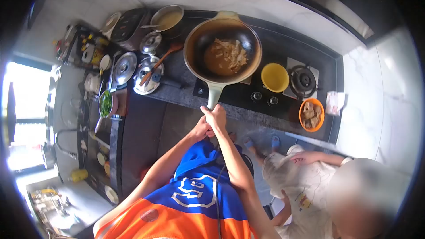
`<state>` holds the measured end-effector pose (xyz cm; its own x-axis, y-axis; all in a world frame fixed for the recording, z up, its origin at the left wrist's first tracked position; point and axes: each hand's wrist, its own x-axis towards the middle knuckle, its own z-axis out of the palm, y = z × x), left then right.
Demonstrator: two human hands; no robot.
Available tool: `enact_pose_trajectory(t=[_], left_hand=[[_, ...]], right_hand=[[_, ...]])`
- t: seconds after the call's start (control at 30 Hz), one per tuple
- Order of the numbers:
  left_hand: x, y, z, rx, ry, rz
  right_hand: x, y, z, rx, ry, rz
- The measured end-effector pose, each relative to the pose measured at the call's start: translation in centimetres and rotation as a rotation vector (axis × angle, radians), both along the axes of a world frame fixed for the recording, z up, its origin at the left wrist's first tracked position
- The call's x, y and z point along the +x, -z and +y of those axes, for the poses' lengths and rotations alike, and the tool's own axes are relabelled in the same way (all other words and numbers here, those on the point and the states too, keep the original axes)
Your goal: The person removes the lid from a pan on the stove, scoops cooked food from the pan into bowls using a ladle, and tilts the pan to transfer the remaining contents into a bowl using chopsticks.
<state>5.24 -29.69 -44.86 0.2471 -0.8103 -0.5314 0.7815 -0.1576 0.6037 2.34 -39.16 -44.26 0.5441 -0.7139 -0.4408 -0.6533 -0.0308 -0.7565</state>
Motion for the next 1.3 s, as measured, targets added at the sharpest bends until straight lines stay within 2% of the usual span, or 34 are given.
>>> enact_pose_trajectory(t=[0.13,0.2,0.33,0.43,0.5,0.6,0.97,1.17,1.3], left_hand=[[-0.2,-0.1,-0.3,0.049,-0.016,-0.172],[0.0,0.4,-0.2,0.059,-0.019,-0.192],[0.2,-1.4,-0.4,0.073,-0.055,-0.273],[1.3,0.4,0.7,0.012,0.035,-0.261],[2.2,-0.2,1.1,0.01,0.074,-0.239],[2.8,-0.3,1.6,0.021,0.115,-0.389],[0.6,-2.5,-0.6,0.103,0.098,-0.559],[-1.0,-2.4,-1.4,0.117,0.198,-0.626],[-1.8,-1.3,-1.3,0.085,0.112,-0.566]], right_hand=[[0.9,1.3,0.0,0.021,0.102,-0.096],[1.3,-0.7,-0.4,0.255,0.117,-0.064],[1.7,1.3,0.3,0.153,0.17,-0.106],[2.4,0.7,1.2,0.131,0.187,-0.059],[2.6,0.9,1.8,0.115,0.238,-0.08],[2.8,1.5,2.5,0.089,0.242,-0.182],[0.3,-1.7,0.3,0.347,0.316,-0.495],[-1.6,-1.9,-1.0,0.361,0.281,-0.473],[-2.3,-0.8,-1.3,0.322,0.22,-0.442]])
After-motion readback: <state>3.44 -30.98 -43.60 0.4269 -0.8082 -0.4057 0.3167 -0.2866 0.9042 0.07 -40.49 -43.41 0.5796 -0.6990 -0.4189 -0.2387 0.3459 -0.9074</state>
